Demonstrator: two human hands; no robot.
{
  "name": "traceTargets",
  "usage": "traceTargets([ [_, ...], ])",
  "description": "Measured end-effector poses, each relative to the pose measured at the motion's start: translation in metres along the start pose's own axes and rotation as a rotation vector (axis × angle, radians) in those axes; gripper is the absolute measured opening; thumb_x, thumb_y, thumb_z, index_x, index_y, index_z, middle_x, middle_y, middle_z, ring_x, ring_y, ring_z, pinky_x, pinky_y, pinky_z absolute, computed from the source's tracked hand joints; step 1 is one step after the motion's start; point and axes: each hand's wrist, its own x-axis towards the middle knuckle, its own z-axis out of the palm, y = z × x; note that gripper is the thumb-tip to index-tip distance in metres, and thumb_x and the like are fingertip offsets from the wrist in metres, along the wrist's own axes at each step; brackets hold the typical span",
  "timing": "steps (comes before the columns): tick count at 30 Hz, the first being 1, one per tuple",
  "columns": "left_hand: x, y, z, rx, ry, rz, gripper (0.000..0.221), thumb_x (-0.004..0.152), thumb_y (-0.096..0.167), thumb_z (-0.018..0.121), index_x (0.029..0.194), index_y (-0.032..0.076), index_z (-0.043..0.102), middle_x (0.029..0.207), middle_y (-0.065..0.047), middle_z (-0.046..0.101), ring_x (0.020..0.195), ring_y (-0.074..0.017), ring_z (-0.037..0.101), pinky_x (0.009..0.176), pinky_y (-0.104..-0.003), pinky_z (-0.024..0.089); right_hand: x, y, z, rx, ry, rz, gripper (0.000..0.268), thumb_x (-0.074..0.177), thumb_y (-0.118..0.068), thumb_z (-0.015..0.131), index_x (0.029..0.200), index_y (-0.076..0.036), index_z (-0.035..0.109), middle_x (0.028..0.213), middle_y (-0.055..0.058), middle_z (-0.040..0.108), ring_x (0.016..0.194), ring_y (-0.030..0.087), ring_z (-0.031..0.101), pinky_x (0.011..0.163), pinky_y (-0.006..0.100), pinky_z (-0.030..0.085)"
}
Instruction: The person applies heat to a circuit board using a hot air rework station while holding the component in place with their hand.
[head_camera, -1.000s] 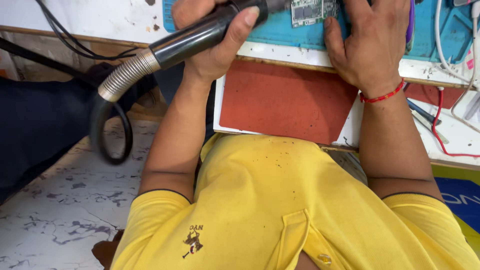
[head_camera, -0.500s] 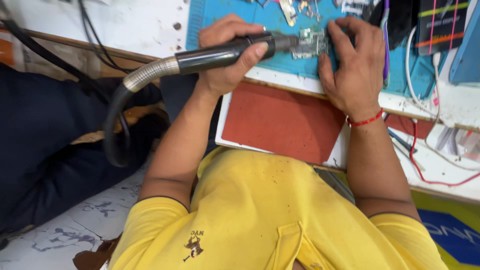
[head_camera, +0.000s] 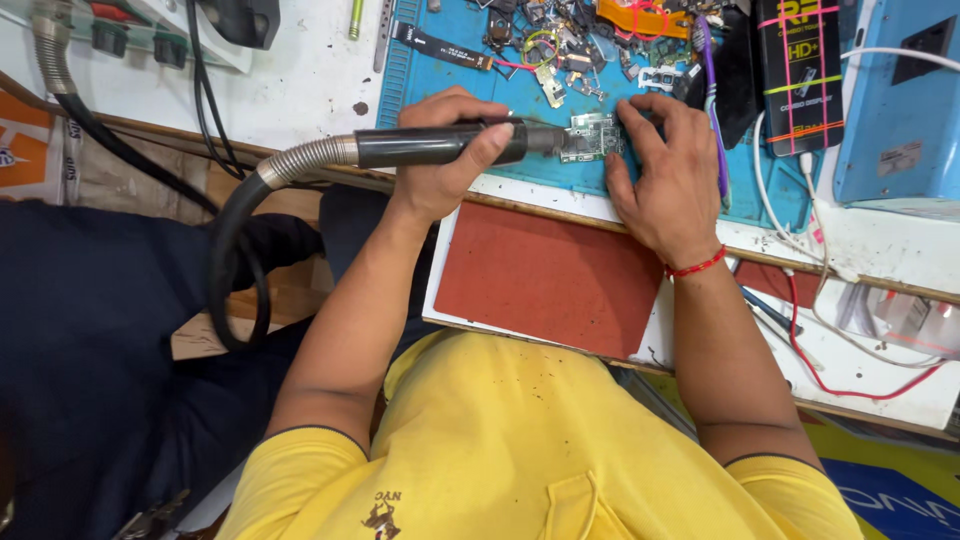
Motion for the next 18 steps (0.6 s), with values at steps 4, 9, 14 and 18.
traceTargets([
  [4,0.0010,0.0012,0.0032,-0.028,0.006,0.039,0.032,0.096,0.033,0.075,0.099,0.001,0.075,0.084,-0.009,0.070,0.077,-0.0173,0.064,0.071,-0.032,0.050,0.0000,0.0005,-0.0004,-0.016,-0.004,-0.018,0.048,0.092,-0.013,0.076,0.137,-0.003,0.066,0.137,0.011,0.058,0.119,0.032,0.053,0.105,0.044,0.043],
  [9,0.0005,0.0010,0.0010,0.009,0.048,0.028,0.034,0.096,0.033,0.077,0.103,0.000,0.075,0.087,-0.010,0.070,0.080,-0.0180,0.065,0.074,-0.031,0.052,-0.0015,0.0063,0.0021,-0.006,-0.019,-0.009,0.048,0.093,-0.013,0.077,0.138,-0.002,0.066,0.139,0.011,0.057,0.119,0.032,0.053,0.105,0.044,0.043],
  [14,0.0001,0.0019,0.0043,0.035,0.106,0.008,0.036,0.099,0.036,0.078,0.106,0.001,0.074,0.093,-0.010,0.071,0.083,-0.0187,0.069,0.074,-0.029,0.055,0.0003,0.0064,0.0021,-0.001,-0.026,-0.012,0.043,0.093,-0.012,0.078,0.133,-0.001,0.065,0.141,0.012,0.056,0.120,0.032,0.052,0.106,0.044,0.043],
  [18,-0.0006,-0.0002,0.0029,0.069,0.036,0.041,0.036,0.096,0.037,0.079,0.104,0.001,0.076,0.091,-0.009,0.072,0.081,-0.0180,0.069,0.072,-0.028,0.053,-0.0013,0.0062,0.0014,0.005,-0.038,-0.007,0.044,0.094,-0.011,0.078,0.134,-0.001,0.065,0.142,0.011,0.056,0.120,0.032,0.052,0.106,0.045,0.043],
])
